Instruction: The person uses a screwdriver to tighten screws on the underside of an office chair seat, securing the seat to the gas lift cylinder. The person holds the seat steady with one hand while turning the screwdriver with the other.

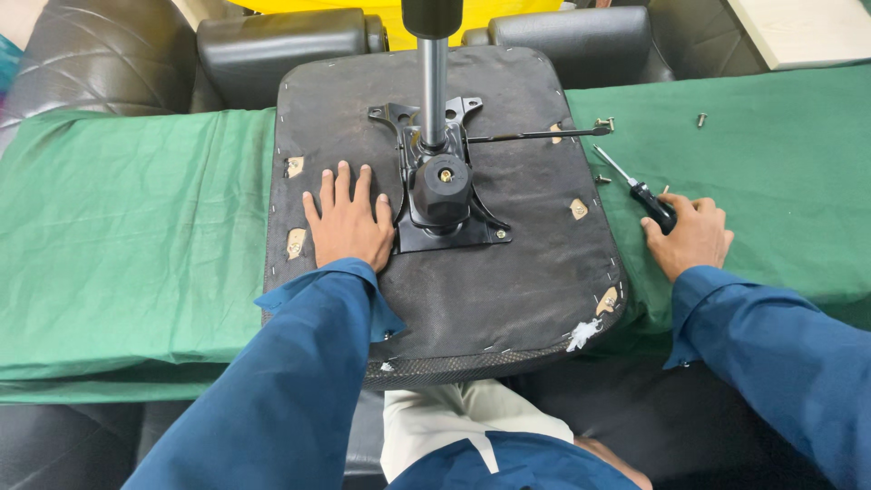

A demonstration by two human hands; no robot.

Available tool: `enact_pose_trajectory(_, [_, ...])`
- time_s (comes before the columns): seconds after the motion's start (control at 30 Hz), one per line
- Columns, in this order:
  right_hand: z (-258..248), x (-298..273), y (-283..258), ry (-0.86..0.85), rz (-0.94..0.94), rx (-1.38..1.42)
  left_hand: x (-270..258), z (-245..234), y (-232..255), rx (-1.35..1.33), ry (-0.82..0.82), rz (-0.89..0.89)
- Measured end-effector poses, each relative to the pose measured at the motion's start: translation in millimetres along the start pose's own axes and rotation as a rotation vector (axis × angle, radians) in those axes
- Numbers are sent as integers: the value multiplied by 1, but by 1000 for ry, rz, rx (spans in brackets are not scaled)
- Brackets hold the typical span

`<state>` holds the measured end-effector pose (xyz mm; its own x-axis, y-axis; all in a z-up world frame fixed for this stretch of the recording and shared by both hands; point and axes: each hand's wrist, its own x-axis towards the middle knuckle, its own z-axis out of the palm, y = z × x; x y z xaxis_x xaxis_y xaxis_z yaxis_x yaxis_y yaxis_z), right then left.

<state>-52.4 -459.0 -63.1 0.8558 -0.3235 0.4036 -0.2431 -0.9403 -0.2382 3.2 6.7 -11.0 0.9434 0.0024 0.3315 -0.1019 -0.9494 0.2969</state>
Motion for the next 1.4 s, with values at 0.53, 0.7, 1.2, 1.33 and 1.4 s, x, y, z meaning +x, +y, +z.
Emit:
enact_pose_trajectory(0.53, [-52,26,-33,401,100,822,8,7,-6,-84,-33,-59])
enact_pose_trajectory(0.7, [-105,30,-63,431,77,1122,17,-10,6,-246,-77,-193])
enact_pose_trajectory(1.2, [-165,-21,-174,167,-192,839,-6,-94,98,-655,-111,8])
enact_pose_trajectory(1.33, [-171,-25,-186,119,-174,838,-6,-97,99,-612,-165,-43])
enact_pose_trajectory(1.4, [-174,-26,-188,70,-164,781,-5,-97,99,-619,-164,-55])
